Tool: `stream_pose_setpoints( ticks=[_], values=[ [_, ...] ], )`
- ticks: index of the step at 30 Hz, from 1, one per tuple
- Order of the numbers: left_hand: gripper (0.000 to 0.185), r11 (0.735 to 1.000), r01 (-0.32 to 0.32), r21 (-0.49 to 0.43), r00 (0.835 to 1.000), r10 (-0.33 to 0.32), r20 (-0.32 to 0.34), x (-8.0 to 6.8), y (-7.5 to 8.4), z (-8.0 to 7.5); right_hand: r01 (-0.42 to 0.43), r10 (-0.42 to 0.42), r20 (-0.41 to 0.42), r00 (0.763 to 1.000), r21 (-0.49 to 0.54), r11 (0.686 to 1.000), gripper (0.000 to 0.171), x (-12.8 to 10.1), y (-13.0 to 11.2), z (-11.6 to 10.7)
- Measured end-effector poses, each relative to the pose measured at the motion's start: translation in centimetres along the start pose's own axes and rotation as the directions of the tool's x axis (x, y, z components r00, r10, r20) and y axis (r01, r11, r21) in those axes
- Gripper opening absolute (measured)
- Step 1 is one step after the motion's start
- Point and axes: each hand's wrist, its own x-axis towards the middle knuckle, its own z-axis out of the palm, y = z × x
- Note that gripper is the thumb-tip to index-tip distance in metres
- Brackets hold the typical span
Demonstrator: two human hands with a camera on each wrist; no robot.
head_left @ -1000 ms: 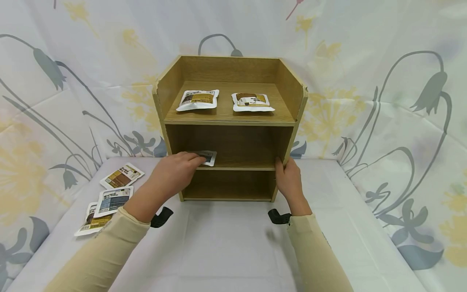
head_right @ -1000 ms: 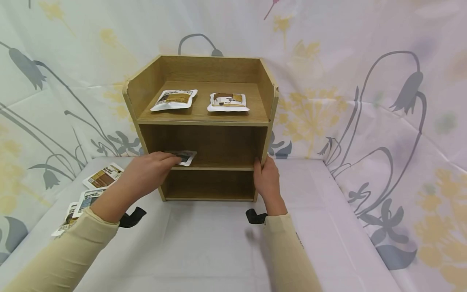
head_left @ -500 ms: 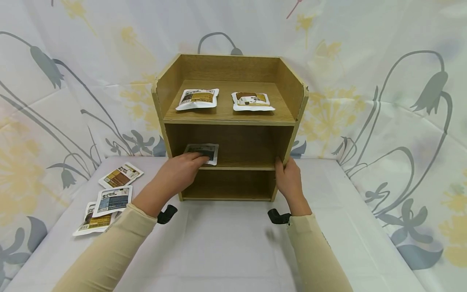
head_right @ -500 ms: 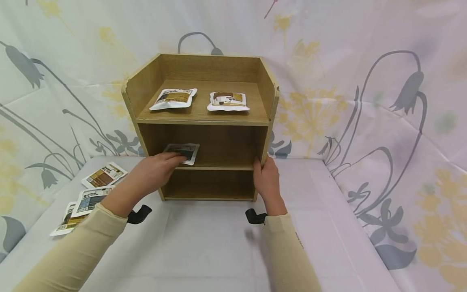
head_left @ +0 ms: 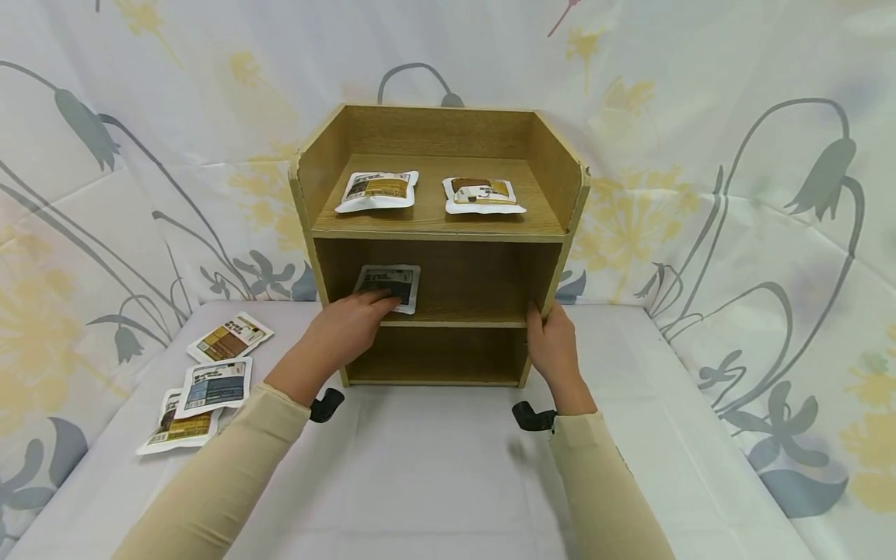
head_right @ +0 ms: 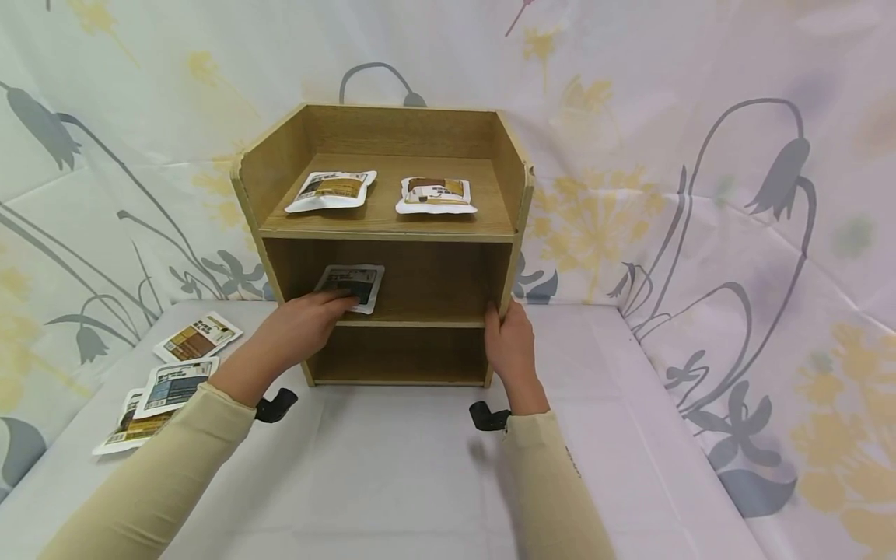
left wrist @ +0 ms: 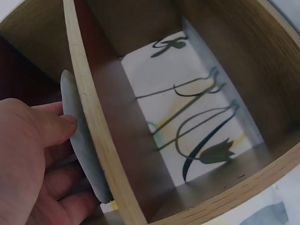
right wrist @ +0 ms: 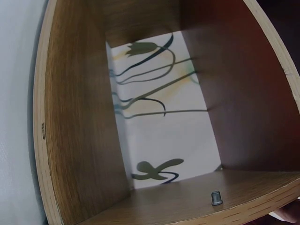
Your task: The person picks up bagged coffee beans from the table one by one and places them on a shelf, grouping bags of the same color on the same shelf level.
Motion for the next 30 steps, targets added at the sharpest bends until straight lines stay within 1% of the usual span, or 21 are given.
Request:
stream_pose_setpoints(
  ticks=[7, 18, 30],
  values=[
    [0.037, 1.000, 0.006, -0.019, 1.000, -0.007, -0.005, 0.5, -0.4, 0.7, -0.001, 0.001, 0.006, 1.000, 0.005, 1.000, 0.054, -0.1, 0.0, 0.0],
    [0.035, 0.999, 0.029, -0.036, 1.000, -0.029, -0.007, 1.2, -0.6, 1.3, 0.003, -0.003, 0.005, 1.000, 0.005, 1.000, 0.053, -0.2, -0.2, -0.2],
    [0.035, 1.000, 0.022, -0.020, 1.000, -0.023, -0.020, 1.6, -0.7, 1.4, 0.008, -0.008, 0.002, 1.000, 0.008, 1.000, 0.052, -0.1, -0.1, 0.0]
  ],
)
